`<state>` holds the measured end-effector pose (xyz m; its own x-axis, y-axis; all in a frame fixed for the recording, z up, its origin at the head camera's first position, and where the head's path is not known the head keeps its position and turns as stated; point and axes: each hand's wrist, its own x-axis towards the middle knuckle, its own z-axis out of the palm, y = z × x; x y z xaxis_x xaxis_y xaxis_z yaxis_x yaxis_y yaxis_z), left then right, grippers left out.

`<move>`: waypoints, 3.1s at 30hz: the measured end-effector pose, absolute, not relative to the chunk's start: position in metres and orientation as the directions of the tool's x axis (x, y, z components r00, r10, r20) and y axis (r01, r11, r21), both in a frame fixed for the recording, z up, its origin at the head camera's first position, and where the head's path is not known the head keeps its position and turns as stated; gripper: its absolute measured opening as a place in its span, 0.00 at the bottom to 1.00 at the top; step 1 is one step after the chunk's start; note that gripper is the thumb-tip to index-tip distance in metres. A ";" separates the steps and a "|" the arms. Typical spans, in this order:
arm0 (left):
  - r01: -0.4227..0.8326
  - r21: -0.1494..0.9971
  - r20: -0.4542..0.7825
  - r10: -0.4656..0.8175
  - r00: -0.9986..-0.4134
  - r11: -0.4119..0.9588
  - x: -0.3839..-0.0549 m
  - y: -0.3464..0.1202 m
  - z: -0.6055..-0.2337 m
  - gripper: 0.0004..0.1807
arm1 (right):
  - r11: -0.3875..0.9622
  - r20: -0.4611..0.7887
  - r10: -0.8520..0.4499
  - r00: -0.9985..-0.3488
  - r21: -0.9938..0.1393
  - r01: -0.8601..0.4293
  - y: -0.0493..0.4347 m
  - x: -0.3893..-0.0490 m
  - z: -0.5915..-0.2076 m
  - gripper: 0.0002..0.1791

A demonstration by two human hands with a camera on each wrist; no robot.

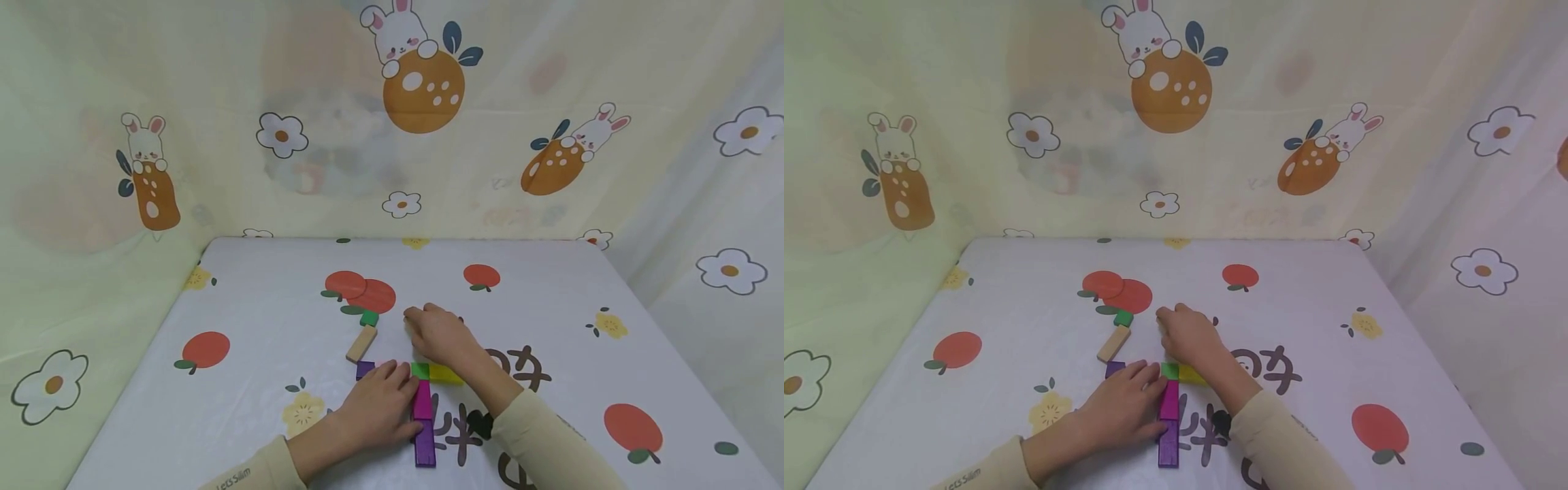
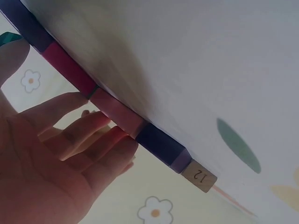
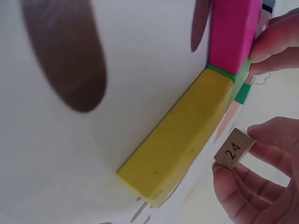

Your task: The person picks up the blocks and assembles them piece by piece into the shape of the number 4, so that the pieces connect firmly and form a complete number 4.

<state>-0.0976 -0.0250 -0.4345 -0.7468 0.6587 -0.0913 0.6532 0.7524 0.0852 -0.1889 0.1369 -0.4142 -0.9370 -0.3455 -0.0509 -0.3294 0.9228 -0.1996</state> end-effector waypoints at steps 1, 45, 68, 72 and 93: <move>0.652 0.086 -0.092 0.658 -0.748 0.753 -0.097 -0.025 -0.434 0.40 | 0.924 -0.049 -0.342 -0.939 -0.203 -0.325 0.136 -0.189 -0.414 0.24; 0.656 0.081 -0.099 0.661 -0.744 0.750 -0.098 -0.026 -0.434 0.40 | 0.941 -0.138 -0.186 -0.973 -0.311 -0.135 0.131 -0.187 -0.430 0.26; 0.661 0.063 -0.094 0.664 -0.742 0.748 -0.096 -0.027 -0.434 0.40 | 0.945 -0.131 -0.172 -0.976 -0.301 -0.126 0.135 -0.181 -0.434 0.25; 0.659 0.065 -0.094 0.662 -0.744 0.749 -0.096 -0.027 -0.433 0.40 | 0.942 -0.131 -0.171 -0.977 -0.311 -0.123 0.135 -0.180 -0.434 0.26; 0.656 0.087 -0.079 0.662 -0.746 0.750 -0.100 -0.026 -0.434 0.39 | 0.932 -0.162 -0.215 -0.963 -0.328 -0.153 0.138 -0.177 -0.427 0.29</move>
